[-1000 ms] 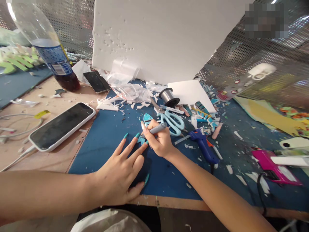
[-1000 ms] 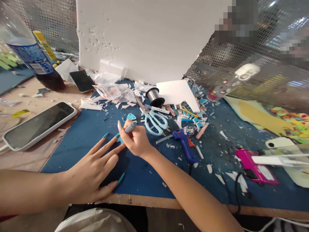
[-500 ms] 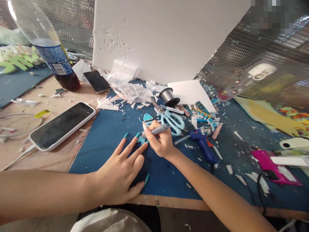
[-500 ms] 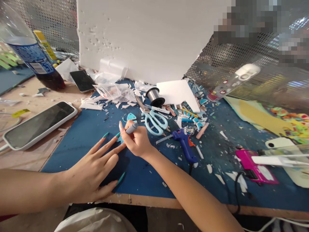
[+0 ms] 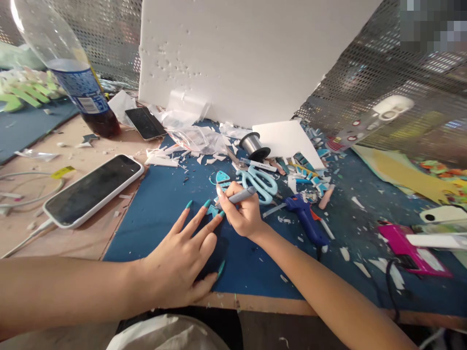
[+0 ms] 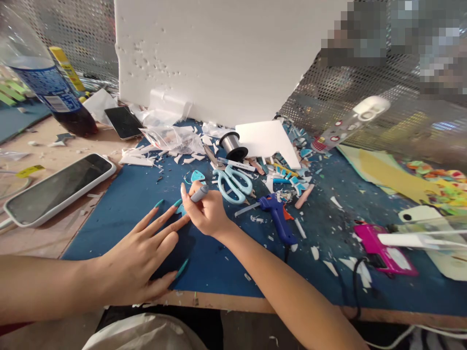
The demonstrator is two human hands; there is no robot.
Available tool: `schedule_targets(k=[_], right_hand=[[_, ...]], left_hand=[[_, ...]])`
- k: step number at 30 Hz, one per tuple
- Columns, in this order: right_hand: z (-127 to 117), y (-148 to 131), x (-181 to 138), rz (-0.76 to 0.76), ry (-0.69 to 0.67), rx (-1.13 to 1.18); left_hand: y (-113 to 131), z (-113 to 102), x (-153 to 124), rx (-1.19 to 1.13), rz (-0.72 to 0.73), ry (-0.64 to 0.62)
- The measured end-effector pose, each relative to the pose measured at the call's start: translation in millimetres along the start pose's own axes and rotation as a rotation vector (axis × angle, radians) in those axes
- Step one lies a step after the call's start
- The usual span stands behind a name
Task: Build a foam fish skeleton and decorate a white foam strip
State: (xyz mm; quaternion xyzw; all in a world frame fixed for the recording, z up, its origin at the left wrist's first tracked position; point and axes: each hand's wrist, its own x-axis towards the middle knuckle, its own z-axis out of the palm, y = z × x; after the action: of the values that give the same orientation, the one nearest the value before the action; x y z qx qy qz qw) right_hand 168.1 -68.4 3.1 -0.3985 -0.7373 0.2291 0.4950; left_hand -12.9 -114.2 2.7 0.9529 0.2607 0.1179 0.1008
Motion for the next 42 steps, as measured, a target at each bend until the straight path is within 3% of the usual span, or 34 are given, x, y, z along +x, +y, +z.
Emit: schedule_targets(k=[10,16,42], right_hand=[[-0.7,-3.2,1.6,0.025,-0.037,-0.033],[0.0,-0.5,-1.5,0.001,0.025,0.039],[-1.1,0.7,-1.6,-0.010,0.020,0.025]], left_hand=[[-0.1,0.0,-0.3,0.020,0.010,0.007],[-0.1,-1.8,0.8,0.031,0.014,-0.008],[-0.9,-0.8,0.7,0.063,0.019,0.022]])
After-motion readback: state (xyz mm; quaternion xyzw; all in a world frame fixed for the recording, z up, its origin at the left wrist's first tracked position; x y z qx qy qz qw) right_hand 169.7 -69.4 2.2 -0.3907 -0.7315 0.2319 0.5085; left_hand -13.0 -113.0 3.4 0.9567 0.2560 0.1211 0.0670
